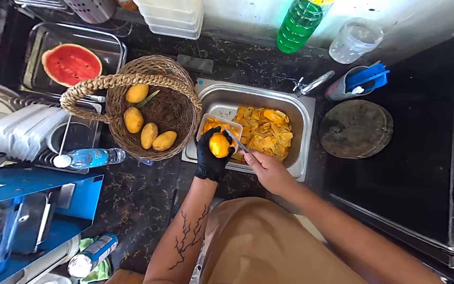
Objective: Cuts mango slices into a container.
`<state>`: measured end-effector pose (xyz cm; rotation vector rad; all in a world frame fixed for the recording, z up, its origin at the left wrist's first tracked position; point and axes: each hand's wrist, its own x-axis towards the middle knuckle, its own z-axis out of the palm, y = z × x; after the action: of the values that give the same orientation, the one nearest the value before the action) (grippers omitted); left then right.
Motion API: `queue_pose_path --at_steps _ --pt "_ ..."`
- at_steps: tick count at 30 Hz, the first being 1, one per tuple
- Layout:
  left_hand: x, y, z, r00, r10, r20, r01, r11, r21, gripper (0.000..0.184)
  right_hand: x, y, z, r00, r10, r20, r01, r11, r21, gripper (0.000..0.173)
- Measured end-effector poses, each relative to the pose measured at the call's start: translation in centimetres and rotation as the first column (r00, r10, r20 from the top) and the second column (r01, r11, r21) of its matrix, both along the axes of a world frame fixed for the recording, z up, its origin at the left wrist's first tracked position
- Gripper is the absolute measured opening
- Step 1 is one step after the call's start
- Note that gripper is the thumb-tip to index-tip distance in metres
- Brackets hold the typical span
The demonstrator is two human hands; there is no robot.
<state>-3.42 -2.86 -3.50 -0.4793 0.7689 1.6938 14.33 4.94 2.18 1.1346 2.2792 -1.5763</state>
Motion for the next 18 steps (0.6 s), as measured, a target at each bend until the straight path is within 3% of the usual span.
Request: queue_pose_path --at_steps 3,6,13,18 --pt "-0.4 0.1 -1.2 0.996 0.087 -0.031 -0.089 0.995 -0.048 0.021 -0.6 -0.6 -0.5 0.994 0.069 0.087 -0.072 0.997 0.038 0.056" --pt "-0.4 0.5 0.8 0.991 0.130 -0.010 -0.130 0.979 -0.155 0.018 -1.0 -1.2 -0.8 0.984 0.116 0.132 -0.130 0.987 0.097 0.054" --pt "-0.4 0.1 0.7 0.991 0.127 -0.042 -0.132 0.980 -0.148 0.018 -2.0 -0.4 -1.5 0.969 0.170 0.178 -0.183 0.981 0.064 0.052" --pt "-0.2 -1.7 -2.8 1.000 0.005 -0.018 -0.004 0.996 0.086 0.035 -2.5 -0.9 -3.7 0.979 0.152 0.135 -0.179 0.959 0.220 0.048"
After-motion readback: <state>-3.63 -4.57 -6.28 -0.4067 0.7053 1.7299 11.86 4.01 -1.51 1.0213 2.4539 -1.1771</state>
